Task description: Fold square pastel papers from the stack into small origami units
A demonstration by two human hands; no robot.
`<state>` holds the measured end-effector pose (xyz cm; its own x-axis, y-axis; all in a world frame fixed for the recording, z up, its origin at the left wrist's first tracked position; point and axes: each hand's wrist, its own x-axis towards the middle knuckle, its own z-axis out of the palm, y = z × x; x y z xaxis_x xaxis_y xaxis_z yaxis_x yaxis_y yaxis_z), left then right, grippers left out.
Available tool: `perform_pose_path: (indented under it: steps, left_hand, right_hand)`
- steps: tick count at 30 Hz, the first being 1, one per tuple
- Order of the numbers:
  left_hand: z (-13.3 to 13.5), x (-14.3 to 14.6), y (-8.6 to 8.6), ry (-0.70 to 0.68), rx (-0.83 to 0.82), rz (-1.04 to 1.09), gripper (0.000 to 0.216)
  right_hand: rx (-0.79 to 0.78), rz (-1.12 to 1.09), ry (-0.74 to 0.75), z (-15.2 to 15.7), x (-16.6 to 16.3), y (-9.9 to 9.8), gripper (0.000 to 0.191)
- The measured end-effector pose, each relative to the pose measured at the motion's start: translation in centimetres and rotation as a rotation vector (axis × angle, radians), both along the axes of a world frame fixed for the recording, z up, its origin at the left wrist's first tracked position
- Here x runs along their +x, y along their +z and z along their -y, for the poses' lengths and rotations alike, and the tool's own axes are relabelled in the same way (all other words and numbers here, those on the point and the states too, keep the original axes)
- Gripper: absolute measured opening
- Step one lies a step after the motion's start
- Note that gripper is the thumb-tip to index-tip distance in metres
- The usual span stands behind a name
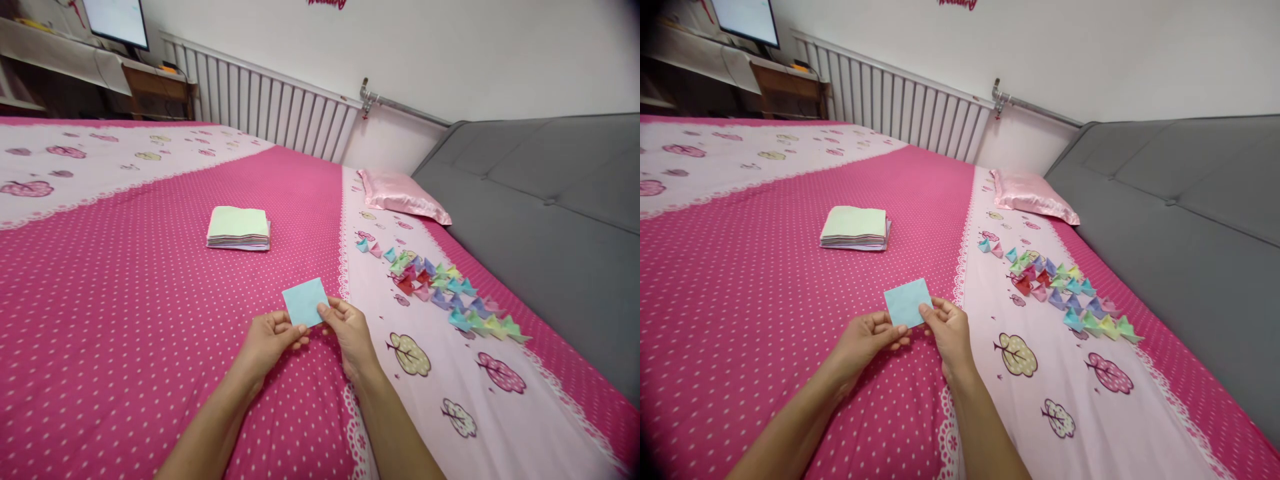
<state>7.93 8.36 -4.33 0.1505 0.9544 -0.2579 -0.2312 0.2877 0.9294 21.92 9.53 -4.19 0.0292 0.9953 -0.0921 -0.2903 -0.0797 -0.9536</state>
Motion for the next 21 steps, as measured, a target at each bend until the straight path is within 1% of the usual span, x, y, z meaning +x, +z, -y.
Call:
perform_pose_path:
  steps: [3,9,12,14,17,19,21]
  left_hand:
    - [0.0,0.0,0.0,-0.006,0.013,-0.003,0.027]
    - [0.1,0.1,0.3,0.001,-0.005,0.004,0.03]
    - [0.1,0.1,0.6,0.0,0.012,0.03,0.036]
    - [0.0,0.0,0.8,0.013,0.026,0.084,0.039]
    - [0.0,-0.2,0.9,0.056,0.031,0.18,0.037]
    - [0.0,-0.3,0.9,0.072,0.004,0.195,0.036]
    - [0.1,-0.5,0.9,0.053,-0.032,0.179,0.037]
  right_hand:
    - [0.001,0.015,0.054,0.2,-0.3,-0.1,0.034]
    - [0.022,0.021,0.028,0.1,-0.5,-0.2,0.034]
    - [0.042,0.02,0.053,0.0,0.0,0.0,0.035]
    - [0.047,0.021,0.109,0.0,0.4,0.3,0.037]
    - [0.037,0.054,0.237,0.2,0.9,0.7,0.045]
    - [0.046,0.101,0.313,0.4,1.0,0.9,0.052]
    - [0.076,0.149,0.359,0.6,0.9,1.1,0.061]
